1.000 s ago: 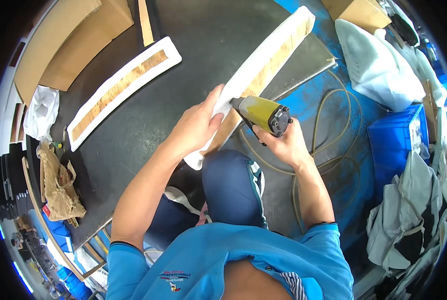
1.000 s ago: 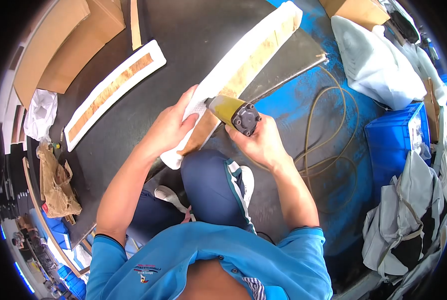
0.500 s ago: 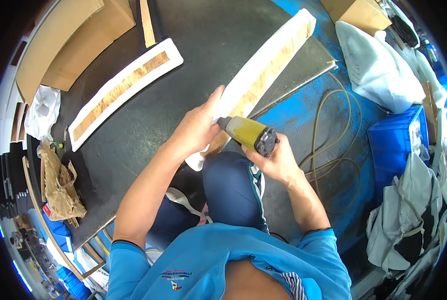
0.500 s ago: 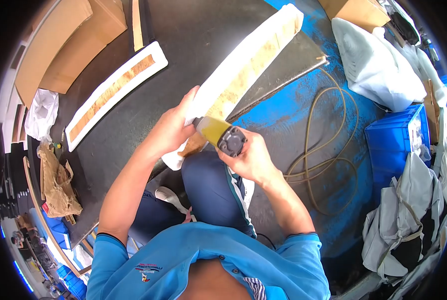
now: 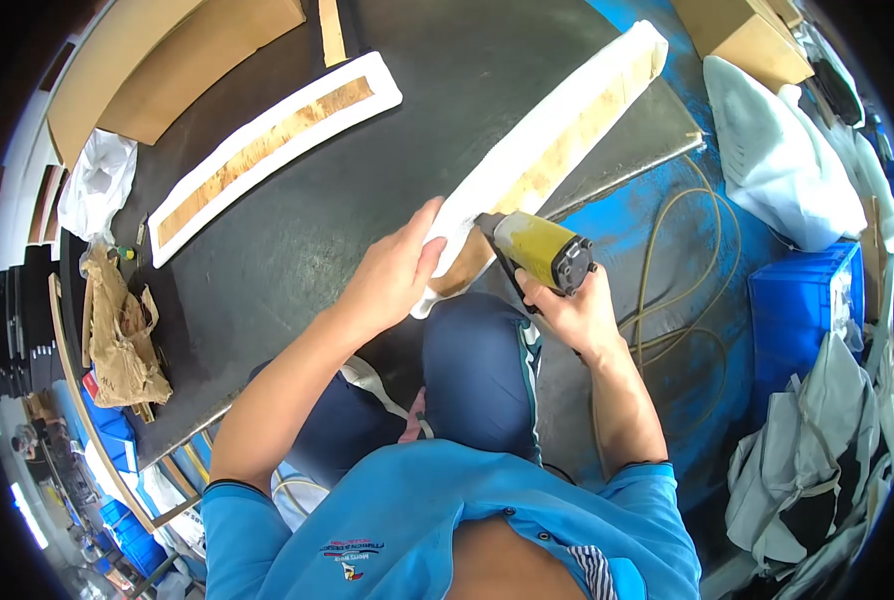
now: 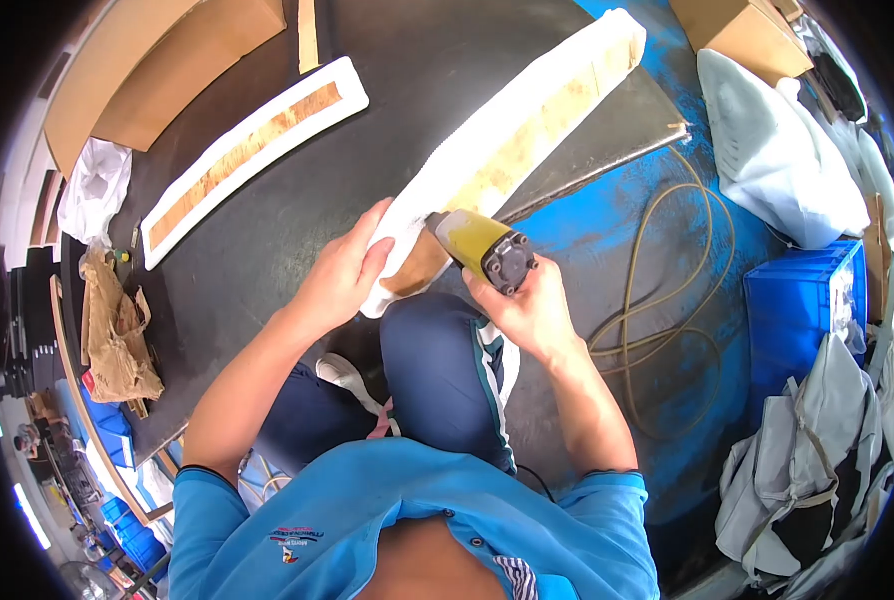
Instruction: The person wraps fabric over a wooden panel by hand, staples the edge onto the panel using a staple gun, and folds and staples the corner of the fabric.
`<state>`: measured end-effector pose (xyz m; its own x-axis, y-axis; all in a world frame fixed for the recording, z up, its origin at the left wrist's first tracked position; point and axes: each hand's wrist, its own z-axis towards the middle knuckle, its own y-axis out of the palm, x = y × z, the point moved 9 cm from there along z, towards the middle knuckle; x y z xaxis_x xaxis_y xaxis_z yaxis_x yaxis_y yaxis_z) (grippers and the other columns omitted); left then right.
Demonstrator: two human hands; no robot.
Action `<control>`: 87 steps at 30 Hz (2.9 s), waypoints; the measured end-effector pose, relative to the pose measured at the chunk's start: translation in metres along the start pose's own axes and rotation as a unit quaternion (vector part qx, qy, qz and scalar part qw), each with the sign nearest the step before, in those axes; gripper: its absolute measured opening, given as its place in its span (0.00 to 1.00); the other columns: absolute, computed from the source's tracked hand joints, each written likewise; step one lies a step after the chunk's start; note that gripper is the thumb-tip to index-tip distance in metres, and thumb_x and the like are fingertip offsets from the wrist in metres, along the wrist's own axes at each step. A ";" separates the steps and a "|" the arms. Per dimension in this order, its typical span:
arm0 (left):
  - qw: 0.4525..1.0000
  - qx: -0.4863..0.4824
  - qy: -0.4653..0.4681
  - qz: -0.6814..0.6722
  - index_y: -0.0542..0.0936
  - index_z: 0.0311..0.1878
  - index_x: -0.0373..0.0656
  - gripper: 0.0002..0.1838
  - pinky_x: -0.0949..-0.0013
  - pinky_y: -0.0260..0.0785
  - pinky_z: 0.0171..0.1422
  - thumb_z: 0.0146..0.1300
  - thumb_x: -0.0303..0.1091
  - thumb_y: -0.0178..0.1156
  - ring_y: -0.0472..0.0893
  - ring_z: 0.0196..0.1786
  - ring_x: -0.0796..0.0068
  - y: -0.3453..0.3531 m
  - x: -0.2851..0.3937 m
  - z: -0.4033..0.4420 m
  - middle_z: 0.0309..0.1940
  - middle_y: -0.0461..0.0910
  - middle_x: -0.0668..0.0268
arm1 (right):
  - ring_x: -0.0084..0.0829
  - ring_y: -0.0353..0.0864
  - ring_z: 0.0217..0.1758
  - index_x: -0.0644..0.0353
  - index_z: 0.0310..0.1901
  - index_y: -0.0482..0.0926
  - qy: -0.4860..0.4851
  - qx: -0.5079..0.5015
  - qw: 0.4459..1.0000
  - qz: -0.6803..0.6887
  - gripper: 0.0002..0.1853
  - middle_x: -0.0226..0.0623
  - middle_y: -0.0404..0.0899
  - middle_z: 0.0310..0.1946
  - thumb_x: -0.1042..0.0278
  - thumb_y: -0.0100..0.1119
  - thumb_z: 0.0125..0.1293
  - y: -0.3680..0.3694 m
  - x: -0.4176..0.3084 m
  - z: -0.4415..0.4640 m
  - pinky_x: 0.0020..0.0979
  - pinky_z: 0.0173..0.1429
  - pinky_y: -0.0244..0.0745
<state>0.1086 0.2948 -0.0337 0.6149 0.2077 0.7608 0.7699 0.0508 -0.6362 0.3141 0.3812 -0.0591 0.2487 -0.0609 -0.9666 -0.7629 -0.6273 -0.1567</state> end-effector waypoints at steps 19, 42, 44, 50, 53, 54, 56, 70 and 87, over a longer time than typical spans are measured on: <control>0.997 -0.026 0.072 0.005 0.53 0.84 0.40 0.41 0.54 0.71 0.73 0.74 0.28 0.62 0.77 0.72 0.44 0.002 0.009 -0.004 0.75 0.69 0.41 | 0.34 0.89 0.41 0.64 0.61 0.83 -0.084 -0.063 0.989 -0.104 0.27 0.41 0.87 0.41 0.76 0.71 0.57 0.032 -0.029 -0.022 0.32 0.49 0.82; 0.992 -0.120 -0.026 -0.021 0.55 0.82 0.39 0.31 0.58 0.75 0.52 0.80 0.29 0.49 0.83 0.42 0.56 0.002 -0.017 -0.023 0.44 0.82 0.49 | 0.49 0.89 0.46 0.57 0.71 0.79 -0.209 -0.117 0.959 -0.153 0.41 0.47 0.87 0.44 0.77 0.72 0.49 0.053 -0.051 -0.031 0.40 0.50 0.85; 0.993 -0.114 -0.020 -0.015 0.55 0.82 0.39 0.31 0.57 0.75 0.54 0.80 0.30 0.49 0.85 0.45 0.54 0.000 -0.018 -0.021 0.47 0.83 0.47 | 0.50 0.89 0.46 0.56 0.71 0.79 -0.205 -0.117 0.958 -0.162 0.41 0.47 0.87 0.44 0.77 0.72 0.48 0.055 -0.052 -0.030 0.40 0.50 0.85; 0.992 -0.123 -0.002 -0.035 0.52 0.84 0.39 0.32 0.58 0.74 0.62 0.81 0.32 0.48 0.85 0.56 0.53 0.001 -0.019 -0.023 0.54 0.82 0.45 | 0.48 0.89 0.44 0.57 0.70 0.79 -0.148 -0.096 0.966 -0.189 0.39 0.45 0.87 0.43 0.77 0.72 0.50 0.051 -0.050 -0.036 0.40 0.49 0.84; 0.991 -0.130 -0.026 -0.016 0.50 0.85 0.39 0.34 0.57 0.73 0.64 0.81 0.34 0.46 0.84 0.57 0.53 0.000 -0.022 -0.025 0.55 0.81 0.44 | 0.40 0.89 0.42 0.61 0.68 0.80 -0.080 -0.089 0.989 -0.083 0.35 0.45 0.86 0.42 0.77 0.72 0.55 0.038 -0.031 -0.032 0.35 0.50 0.82; 0.991 -0.128 -0.027 -0.017 0.50 0.85 0.39 0.34 0.57 0.73 0.64 0.81 0.34 0.46 0.84 0.57 0.53 0.001 -0.022 -0.024 0.55 0.81 0.44 | 0.40 0.89 0.42 0.61 0.68 0.80 -0.081 -0.091 0.989 -0.085 0.35 0.45 0.86 0.42 0.77 0.72 0.55 0.036 -0.031 -0.032 0.35 0.50 0.82; 0.992 -0.116 0.004 -0.039 0.49 0.84 0.35 0.36 0.48 0.73 0.62 0.79 0.37 0.47 0.84 0.54 0.38 0.001 -0.017 -0.024 0.51 0.82 0.35 | 0.21 0.86 0.42 0.67 0.54 0.84 -0.063 -0.099 0.989 -0.085 0.17 0.36 0.89 0.39 0.75 0.72 0.64 0.035 -0.028 -0.032 0.28 0.50 0.82; 0.941 -0.186 -0.030 -0.282 0.54 0.85 0.39 0.44 0.62 0.69 0.72 0.64 0.27 0.56 0.76 0.69 0.69 0.003 -0.027 -0.028 0.68 0.77 0.56 | 0.20 0.85 0.37 0.68 0.55 0.86 0.101 0.059 0.992 -0.054 0.20 0.32 0.88 0.33 0.68 0.74 0.64 -0.041 0.037 -0.045 0.30 0.44 0.82; 0.996 -0.079 0.034 0.012 0.68 0.75 0.33 0.33 0.62 0.70 0.73 0.69 0.33 0.61 0.81 0.66 0.61 0.037 0.033 0.145 0.63 0.81 0.49 | 0.49 0.85 0.58 0.55 0.59 0.86 0.101 0.190 0.917 -0.336 0.22 0.46 0.86 0.56 0.56 0.73 0.65 -0.072 0.275 -0.097 0.43 0.63 0.81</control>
<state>0.1325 0.4447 -0.0510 0.6394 0.1408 0.7559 0.7689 -0.1087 -0.6301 0.4957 0.3341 -0.2937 0.8147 0.0736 -0.5752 -0.5408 -0.2615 -0.7995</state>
